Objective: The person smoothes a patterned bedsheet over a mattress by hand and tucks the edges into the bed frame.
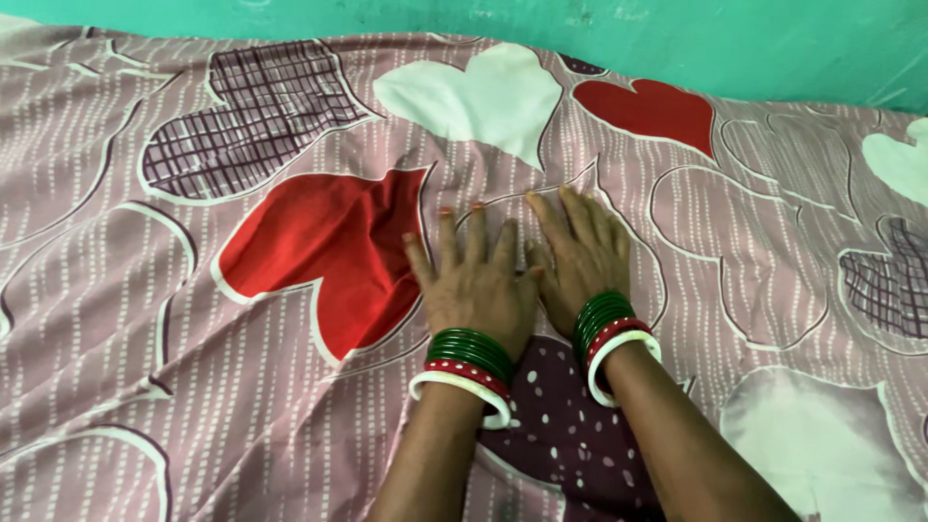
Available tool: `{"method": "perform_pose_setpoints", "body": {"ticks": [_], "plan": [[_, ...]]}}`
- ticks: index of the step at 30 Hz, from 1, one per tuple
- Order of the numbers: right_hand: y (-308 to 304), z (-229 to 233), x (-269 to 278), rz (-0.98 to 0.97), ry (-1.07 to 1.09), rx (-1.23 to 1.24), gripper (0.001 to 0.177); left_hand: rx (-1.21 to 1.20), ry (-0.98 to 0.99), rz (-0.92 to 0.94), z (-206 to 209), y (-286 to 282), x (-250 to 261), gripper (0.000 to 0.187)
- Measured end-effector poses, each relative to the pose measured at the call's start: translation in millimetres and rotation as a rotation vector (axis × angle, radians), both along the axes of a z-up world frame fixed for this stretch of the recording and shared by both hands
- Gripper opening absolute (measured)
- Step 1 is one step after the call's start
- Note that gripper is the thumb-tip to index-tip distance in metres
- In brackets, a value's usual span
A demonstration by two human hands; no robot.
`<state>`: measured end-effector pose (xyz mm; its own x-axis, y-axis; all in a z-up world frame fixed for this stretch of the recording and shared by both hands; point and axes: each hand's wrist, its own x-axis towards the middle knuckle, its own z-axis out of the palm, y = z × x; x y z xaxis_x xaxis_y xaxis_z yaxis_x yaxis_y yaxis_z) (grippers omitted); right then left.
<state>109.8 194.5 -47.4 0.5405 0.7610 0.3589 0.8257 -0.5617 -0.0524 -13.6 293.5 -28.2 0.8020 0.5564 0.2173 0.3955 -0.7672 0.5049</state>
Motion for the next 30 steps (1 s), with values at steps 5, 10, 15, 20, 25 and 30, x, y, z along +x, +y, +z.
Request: {"method": "perform_pose_setpoints", "body": {"ticks": [5,10,15,20,25,30], "plan": [[-14,5,22,-0.232,0.041,-0.071,0.057,0.029,0.098,0.116,11,11,-13,0.074],[-51,12,43,-0.512,0.168,-0.115,0.061,-0.013,0.117,0.168,20,13,-16,0.078],[-104,25,55,-0.632,0.172,-0.088,0.06,-0.04,0.119,0.176,17,13,-14,0.078],[-98,29,49,-0.765,0.251,-0.029,0.06,0.034,-0.151,0.006,3,6,1,0.066],[-48,0,-17,-0.124,0.224,0.363,0.055,-0.079,-0.205,-0.113,0,-7,2,0.061],[-18,-1,-81,-0.037,0.109,0.212,0.055,-0.043,-0.216,-0.071,0,-7,4,0.061]]}}
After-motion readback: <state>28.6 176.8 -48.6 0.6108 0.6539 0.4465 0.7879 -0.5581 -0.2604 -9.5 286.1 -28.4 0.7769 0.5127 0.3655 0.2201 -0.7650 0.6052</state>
